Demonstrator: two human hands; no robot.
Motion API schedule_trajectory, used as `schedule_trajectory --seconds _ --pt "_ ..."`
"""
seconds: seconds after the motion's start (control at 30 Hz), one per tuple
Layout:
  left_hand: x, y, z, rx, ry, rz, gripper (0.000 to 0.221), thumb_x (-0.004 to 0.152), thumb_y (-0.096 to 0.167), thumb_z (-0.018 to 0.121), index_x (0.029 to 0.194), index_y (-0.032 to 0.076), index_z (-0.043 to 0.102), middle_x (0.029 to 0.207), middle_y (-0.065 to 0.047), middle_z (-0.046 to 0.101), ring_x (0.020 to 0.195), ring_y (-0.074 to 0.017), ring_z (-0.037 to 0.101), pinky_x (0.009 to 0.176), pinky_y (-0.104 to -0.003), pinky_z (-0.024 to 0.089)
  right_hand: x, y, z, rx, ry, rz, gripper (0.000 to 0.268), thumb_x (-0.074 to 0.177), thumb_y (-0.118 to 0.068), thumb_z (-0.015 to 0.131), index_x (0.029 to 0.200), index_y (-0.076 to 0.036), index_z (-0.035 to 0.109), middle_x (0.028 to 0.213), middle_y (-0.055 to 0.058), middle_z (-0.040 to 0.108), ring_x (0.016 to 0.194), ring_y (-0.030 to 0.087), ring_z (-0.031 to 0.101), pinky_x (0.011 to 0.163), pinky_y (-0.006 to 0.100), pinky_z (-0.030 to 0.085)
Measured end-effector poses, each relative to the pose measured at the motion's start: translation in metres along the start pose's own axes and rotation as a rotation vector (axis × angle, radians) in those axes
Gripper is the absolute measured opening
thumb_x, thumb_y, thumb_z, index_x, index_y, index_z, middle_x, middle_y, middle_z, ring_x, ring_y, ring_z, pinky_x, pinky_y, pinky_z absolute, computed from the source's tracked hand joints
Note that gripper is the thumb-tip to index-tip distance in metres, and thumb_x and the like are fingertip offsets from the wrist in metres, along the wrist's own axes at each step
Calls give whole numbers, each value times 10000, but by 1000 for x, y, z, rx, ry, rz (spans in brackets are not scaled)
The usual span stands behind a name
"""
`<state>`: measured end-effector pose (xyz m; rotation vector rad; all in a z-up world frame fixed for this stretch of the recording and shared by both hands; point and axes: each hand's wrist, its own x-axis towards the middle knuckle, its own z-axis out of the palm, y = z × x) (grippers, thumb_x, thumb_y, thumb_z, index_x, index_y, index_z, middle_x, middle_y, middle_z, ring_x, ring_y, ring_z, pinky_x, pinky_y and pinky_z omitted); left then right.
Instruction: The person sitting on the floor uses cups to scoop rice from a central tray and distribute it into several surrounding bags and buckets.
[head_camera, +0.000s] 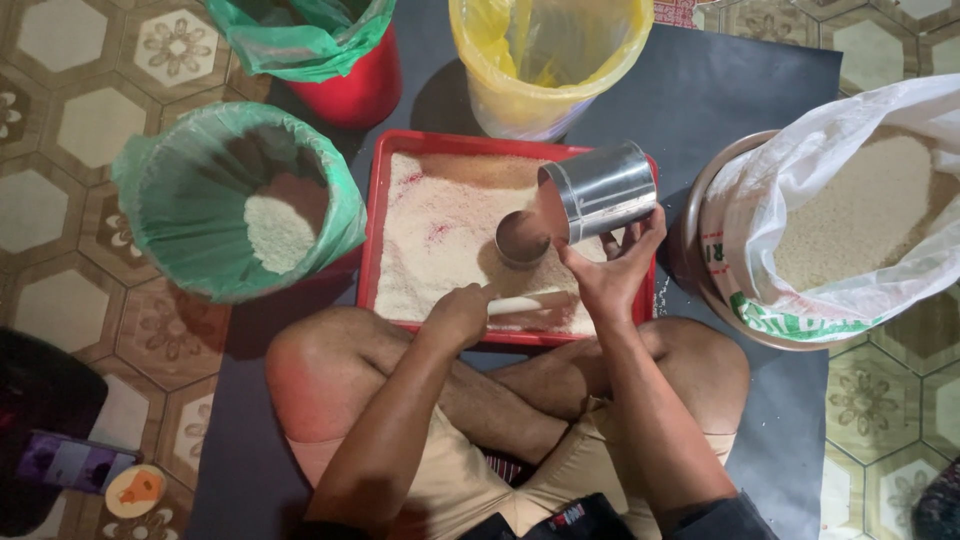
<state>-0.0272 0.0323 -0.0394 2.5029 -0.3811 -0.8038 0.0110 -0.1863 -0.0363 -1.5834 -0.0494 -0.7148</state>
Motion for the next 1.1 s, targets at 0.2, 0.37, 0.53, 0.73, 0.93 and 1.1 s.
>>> schedule_trajectory --seconds 0.2,0.37,0.53,0.73,0.93,1.1 --pt "-1 4 -1 -38 -5 -29 571 816 -38 591 1380 44 624 1157 -287 686 1076 -518 679 898 -600 567 -1 -3 1 -18 9 -2 1324 514 70 1024 1526 -38 178 1444 215 277 1395 480 351 1035 685 448" --pt "0 5 -5 -18 11 -28 546 806 -33 629 1350 22 634 1126 -283 693 1057 -508 688 880 -595 576 -3 -2 -2 -18 3 10 1319 509 70 1024 1521 -63 189 1458 181 274 1411 448 344 1044 668 458" --pt "-3 10 -12 -38 31 -21 517 798 -53 609 1311 -3 652 1092 -293 699 1035 -522 690 856 -603 579 -1 -4 -2 -24 1 8 1311 510 56 1026 1516 -69 195 1463 169 277 1416 440 344 1044 652 467" --pt "-9 20 -25 -14 -18 -39 482 806 -30 625 1287 -29 654 1085 -291 709 1064 -500 690 877 -599 576 -1 -3 -2 -41 -3 7 1324 514 15 1049 1520 -73 193 1473 155 284 1425 424 347 1055 640 464" --pt "-13 25 -29 -55 -13 -96 408 811 -20 618 1210 -99 655 1068 -329 708 1073 -514 688 875 -621 569 0 -9 -1 -45 -13 14 1313 511 -2 1057 1508 -72 206 1462 146 289 1415 420 351 1060 658 448" --pt "-5 14 -22 -55 -9 -45 475 795 -29 628 1268 -68 648 1102 -321 709 1097 -520 678 898 -622 559 -1 -7 -2 -56 -16 -29 1320 528 -16 1056 1531 -60 198 1479 145 263 1428 417 332 1061 645 442"
